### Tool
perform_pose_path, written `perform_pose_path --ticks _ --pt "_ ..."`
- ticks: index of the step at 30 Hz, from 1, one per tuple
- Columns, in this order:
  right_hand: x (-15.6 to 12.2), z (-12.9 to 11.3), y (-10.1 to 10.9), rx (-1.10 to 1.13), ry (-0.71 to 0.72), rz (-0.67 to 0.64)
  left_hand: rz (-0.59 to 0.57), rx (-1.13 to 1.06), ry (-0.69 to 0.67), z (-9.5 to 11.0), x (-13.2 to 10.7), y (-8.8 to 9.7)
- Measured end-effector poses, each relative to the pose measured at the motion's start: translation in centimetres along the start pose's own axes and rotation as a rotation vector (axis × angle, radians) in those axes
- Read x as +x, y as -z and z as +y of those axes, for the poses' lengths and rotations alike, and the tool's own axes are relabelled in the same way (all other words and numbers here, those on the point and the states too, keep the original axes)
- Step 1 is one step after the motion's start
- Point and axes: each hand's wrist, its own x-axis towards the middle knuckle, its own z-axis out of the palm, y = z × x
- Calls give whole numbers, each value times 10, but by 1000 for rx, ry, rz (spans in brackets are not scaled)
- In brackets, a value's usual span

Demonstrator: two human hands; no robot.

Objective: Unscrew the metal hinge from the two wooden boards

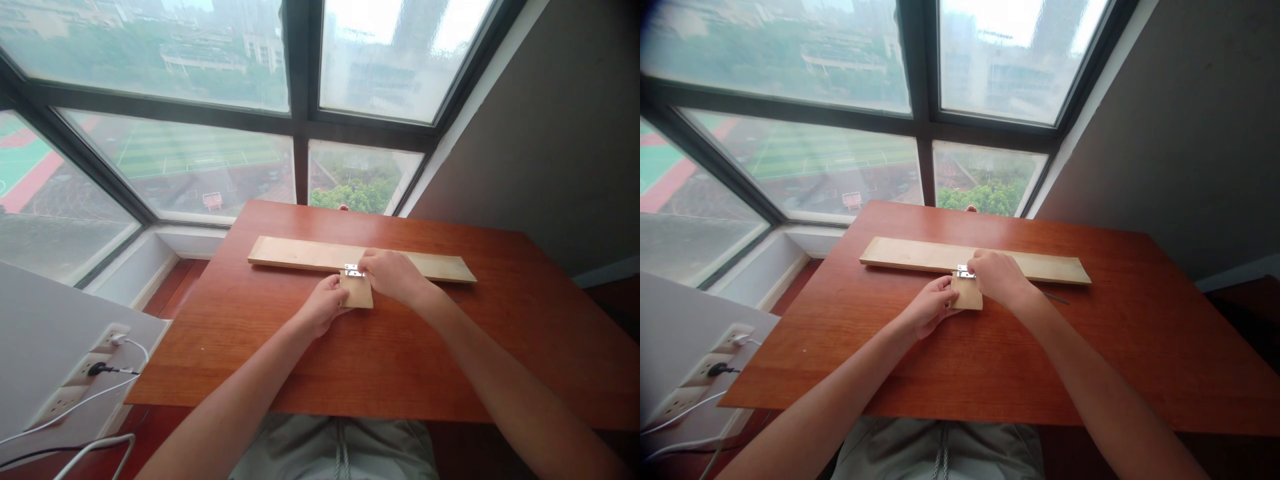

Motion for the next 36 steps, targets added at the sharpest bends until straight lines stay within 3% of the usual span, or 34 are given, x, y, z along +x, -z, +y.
perform_pose_path --ticks 8,13,21,29,36 --pt "-6 15 10 86 -111 27 10 -2 15 2 -2 -2" --pt "-25 46 -6 341 -177 -118 7 -11 18 3 -3 -2" --pt "-60 71 -28 412 -236 -260 37 1 26 4 -3 -3" --pt "-63 70 -20 389 -279 -119 29 2 15 3 -2 -1" --pt "-52 43 30 373 -214 171 26 -10 16 2 -1 0"
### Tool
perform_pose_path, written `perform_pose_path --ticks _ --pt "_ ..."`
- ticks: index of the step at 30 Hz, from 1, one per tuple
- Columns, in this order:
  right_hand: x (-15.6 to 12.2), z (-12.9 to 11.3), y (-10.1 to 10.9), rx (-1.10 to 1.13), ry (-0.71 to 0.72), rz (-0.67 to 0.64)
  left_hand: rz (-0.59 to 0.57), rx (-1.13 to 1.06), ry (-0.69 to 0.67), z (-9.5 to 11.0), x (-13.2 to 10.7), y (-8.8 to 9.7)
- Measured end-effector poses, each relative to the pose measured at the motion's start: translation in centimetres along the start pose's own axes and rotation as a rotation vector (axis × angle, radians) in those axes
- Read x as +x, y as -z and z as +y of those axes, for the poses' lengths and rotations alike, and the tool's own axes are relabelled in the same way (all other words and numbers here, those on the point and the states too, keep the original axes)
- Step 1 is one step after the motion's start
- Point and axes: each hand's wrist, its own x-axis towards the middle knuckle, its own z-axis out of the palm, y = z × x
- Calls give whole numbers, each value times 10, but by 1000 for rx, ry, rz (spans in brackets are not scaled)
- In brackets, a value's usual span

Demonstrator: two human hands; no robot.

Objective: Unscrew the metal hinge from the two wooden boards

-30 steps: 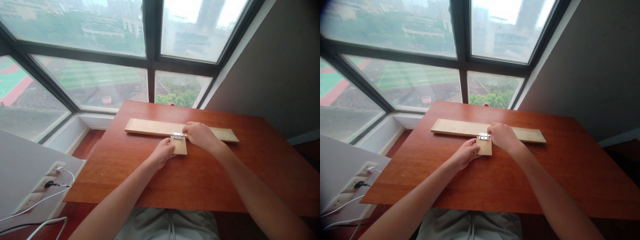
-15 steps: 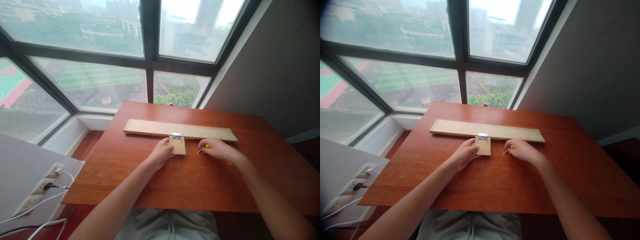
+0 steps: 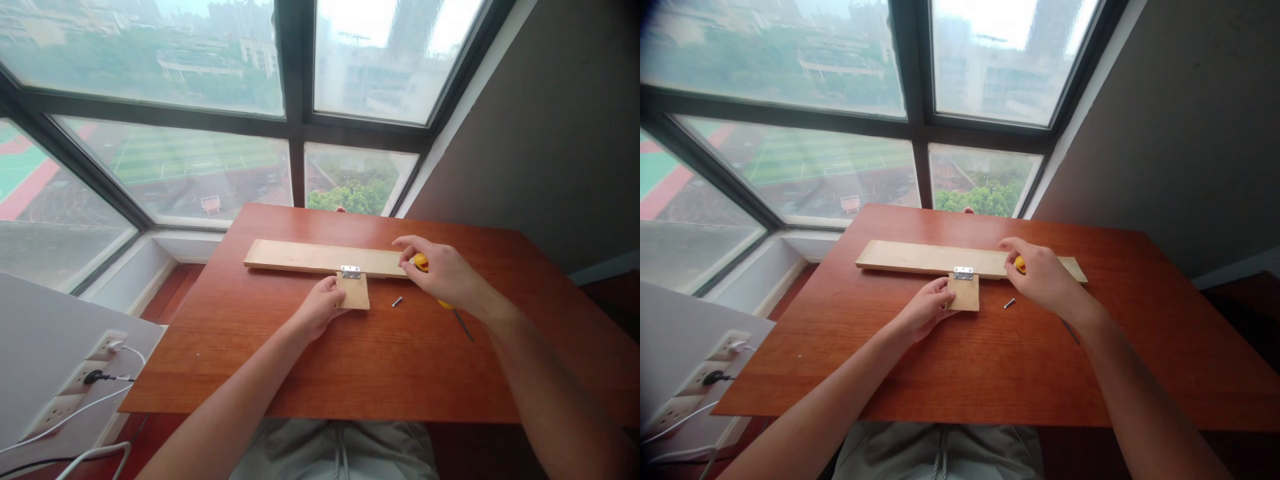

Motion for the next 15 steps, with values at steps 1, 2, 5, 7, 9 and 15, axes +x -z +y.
perform_pose_path --ticks 1,2,5,7,9,15 --pt "0 -8 5 27 22 34 -4 -1 -2 0 0 0" --pt "1 -16 9 48 30 70 -9 -2 -5 0 0 0" --pt "3 -35 12 40 73 134 -12 6 -8 -1 0 1" --pt "6 -43 10 36 116 154 -10 10 -4 -1 0 0" --pt "8 -48 9 109 137 203 -8 9 1 0 0 -1" --pt "13 -71 13 509 232 470 -9 -11 5 1 -2 -2"
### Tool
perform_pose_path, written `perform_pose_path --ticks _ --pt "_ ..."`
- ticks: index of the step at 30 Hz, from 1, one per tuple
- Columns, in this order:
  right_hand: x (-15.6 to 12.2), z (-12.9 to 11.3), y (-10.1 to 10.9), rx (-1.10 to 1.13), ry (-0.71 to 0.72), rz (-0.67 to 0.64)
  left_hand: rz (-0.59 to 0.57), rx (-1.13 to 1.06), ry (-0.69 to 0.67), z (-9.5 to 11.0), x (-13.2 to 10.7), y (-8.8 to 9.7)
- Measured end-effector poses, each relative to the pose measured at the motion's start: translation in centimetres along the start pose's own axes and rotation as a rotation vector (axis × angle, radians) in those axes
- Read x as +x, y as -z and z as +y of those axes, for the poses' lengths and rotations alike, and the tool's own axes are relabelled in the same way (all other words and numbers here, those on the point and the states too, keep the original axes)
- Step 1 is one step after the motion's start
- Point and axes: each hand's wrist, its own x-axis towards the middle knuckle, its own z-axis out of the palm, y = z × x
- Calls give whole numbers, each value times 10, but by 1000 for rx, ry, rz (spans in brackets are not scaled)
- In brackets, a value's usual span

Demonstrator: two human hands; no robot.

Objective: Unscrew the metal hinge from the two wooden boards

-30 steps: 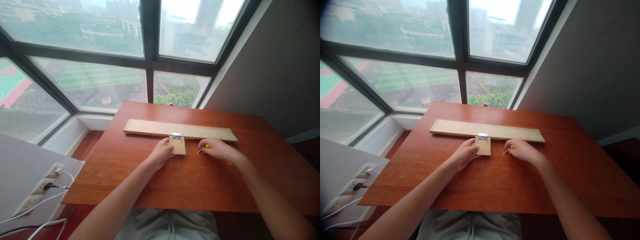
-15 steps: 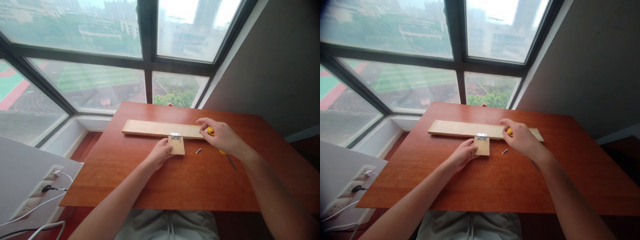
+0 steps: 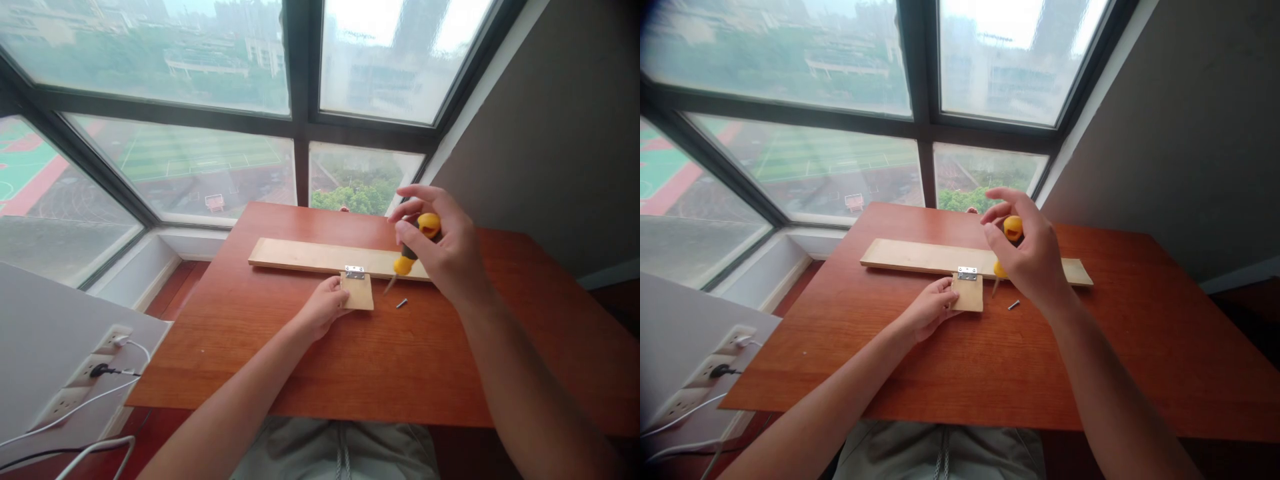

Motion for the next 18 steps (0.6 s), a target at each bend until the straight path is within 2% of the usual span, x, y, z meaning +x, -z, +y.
perform_pose_path --ticks 4,8,14,18 --pt "4 -5 -16 155 33 87 -11 -1 -4 0 0 1" --pt "6 5 -29 196 111 169 -11 8 0 -1 1 1" --pt "7 16 -33 64 90 206 2 18 8 -1 0 1" --pt "5 19 -35 63 92 219 0 18 6 -1 0 1"
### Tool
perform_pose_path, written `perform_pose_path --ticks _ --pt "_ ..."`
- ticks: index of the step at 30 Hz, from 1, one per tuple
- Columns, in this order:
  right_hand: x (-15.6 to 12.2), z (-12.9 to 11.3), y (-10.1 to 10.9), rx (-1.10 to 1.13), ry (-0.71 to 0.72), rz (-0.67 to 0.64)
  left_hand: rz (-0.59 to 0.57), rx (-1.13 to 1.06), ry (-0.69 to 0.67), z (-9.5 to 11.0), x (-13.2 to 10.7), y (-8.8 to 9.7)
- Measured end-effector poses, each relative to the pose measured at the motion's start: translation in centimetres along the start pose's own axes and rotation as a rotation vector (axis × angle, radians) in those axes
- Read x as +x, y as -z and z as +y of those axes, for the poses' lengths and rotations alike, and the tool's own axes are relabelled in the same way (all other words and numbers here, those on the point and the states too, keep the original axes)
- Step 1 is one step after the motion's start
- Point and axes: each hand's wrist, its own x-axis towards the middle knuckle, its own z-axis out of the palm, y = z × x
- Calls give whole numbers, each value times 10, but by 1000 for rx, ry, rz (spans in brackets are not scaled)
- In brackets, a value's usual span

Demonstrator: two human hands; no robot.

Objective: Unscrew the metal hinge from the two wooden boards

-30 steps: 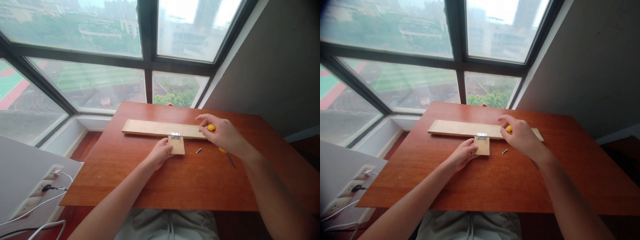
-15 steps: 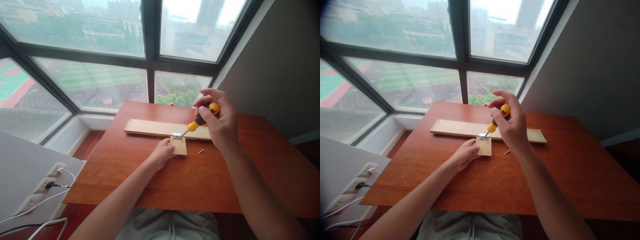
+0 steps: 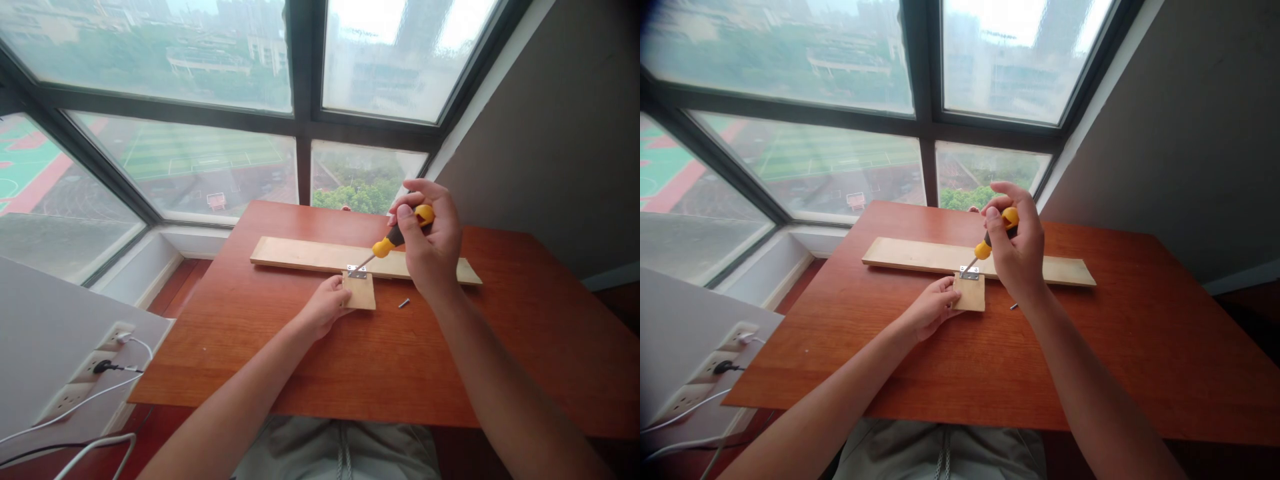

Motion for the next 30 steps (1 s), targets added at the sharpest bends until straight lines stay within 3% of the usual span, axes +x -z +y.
perform_pose_path --ticks 15,23,30 --pt "3 12 -3 40 158 51 7 10 15 3 -1 -3" --pt "3 8 -3 -32 150 39 1 11 10 2 0 -1" --pt "2 6 -4 38 134 49 -1 20 10 1 0 -1"
